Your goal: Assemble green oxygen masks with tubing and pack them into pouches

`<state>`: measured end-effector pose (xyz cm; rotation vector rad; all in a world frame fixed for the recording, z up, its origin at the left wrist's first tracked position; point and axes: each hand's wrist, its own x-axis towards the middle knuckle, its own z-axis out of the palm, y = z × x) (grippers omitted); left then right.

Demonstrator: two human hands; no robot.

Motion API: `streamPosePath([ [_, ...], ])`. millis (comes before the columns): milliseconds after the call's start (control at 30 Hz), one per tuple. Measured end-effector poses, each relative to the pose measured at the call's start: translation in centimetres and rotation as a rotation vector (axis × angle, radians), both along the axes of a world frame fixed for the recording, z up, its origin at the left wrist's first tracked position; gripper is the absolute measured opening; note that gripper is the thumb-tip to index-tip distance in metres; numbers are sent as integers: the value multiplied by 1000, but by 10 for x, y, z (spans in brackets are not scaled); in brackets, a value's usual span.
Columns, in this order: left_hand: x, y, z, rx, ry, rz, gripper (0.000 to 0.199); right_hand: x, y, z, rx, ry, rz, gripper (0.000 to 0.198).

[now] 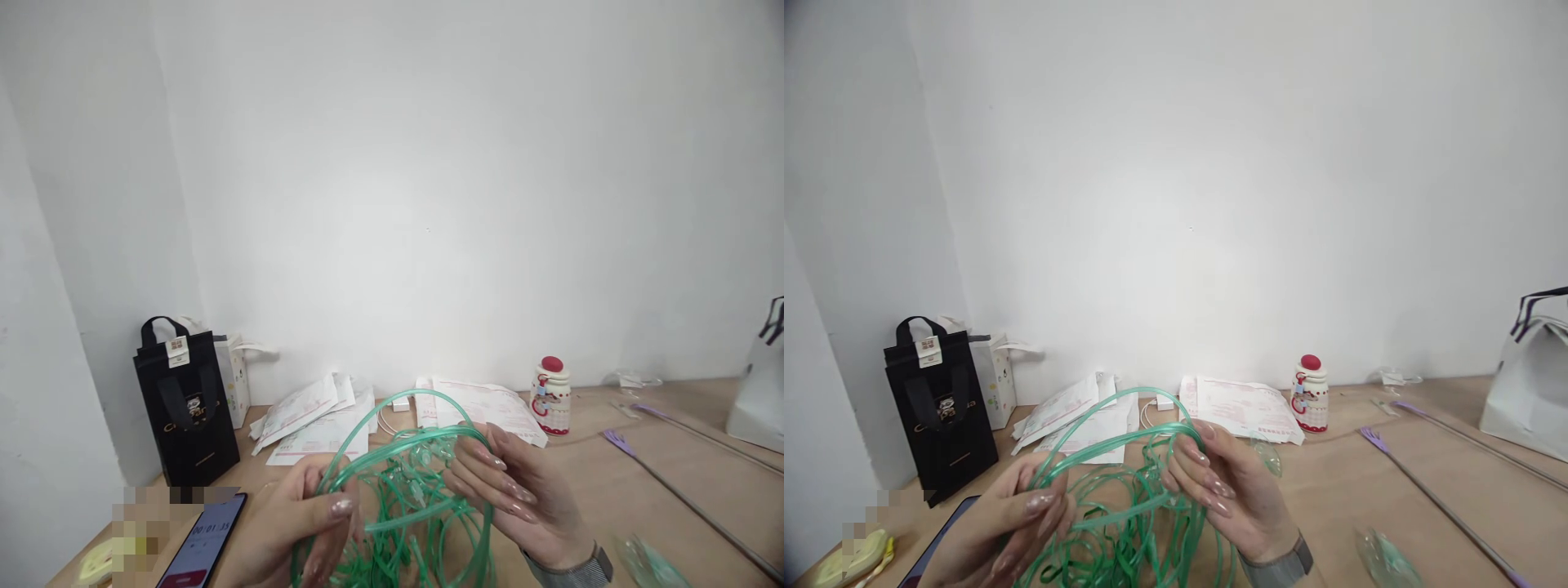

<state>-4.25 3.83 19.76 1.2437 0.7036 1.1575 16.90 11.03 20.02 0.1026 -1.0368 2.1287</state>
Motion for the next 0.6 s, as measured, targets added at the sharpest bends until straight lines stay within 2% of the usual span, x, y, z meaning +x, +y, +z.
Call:
streamPosePath([
  [133,-7,-5,6,-26,-139,181,17,-9,1,-1,-134,90,-63,30],
  [200,-11,-8,8,-11,-215,259,14,-11,4,-5,-112,114,-83,30],
  [233,-13,-9,8,1,-262,287,16,-11,6,-8,-58,100,-75,30],
  [300,-17,-11,7,11,-353,328,18,-10,8,-14,119,-3,34,28],
  [367,-20,-12,7,-14,-410,350,17,-8,8,-18,281,-197,185,28],
  [433,-20,-11,7,-25,-416,368,19,-7,7,-17,356,-418,218,31],
  [500,-20,-7,6,-13,-359,395,26,-6,5,-12,365,-572,79,23],
  [533,-20,-5,6,-9,-305,414,31,-6,5,-9,362,-596,-21,18],
  [600,-21,1,3,-17,-175,445,37,-4,5,-3,341,-551,-204,20],
])
